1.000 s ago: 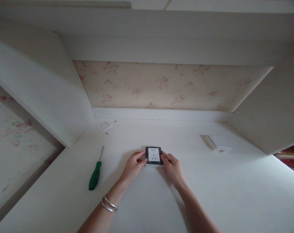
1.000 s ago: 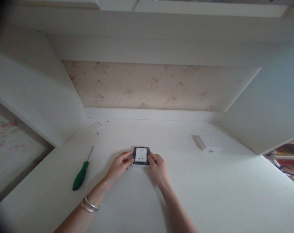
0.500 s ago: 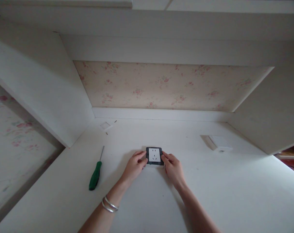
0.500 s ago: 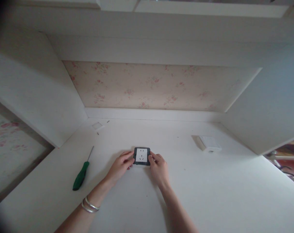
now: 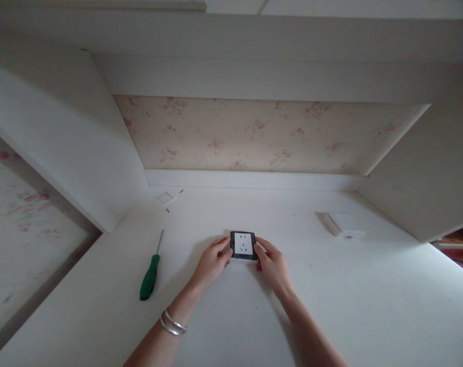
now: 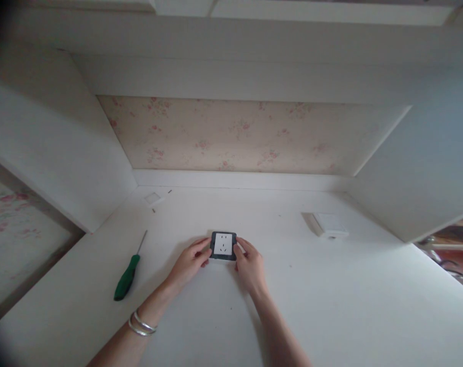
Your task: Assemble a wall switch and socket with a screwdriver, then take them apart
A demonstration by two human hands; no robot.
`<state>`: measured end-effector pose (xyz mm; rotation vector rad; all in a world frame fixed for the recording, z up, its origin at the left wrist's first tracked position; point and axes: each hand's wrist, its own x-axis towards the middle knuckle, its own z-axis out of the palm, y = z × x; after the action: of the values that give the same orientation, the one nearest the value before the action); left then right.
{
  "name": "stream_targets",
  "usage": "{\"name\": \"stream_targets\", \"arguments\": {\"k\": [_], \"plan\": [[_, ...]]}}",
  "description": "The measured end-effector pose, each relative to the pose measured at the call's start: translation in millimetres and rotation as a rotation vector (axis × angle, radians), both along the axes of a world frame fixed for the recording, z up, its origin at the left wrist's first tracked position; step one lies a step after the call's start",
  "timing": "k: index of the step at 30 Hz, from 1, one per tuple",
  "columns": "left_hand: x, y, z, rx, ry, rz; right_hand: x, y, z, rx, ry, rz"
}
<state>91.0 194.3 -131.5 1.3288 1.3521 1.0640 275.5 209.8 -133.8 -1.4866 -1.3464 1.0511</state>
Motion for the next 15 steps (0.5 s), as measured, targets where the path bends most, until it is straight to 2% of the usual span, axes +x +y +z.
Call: {"name": "stream_targets", "arguments": {"k": [15], "plan": [[-0.6,-0.4,1.8,-0.031,-0.051,0.011,0.9,1.0,-4.4,0.004,0.021,0.025]]}}
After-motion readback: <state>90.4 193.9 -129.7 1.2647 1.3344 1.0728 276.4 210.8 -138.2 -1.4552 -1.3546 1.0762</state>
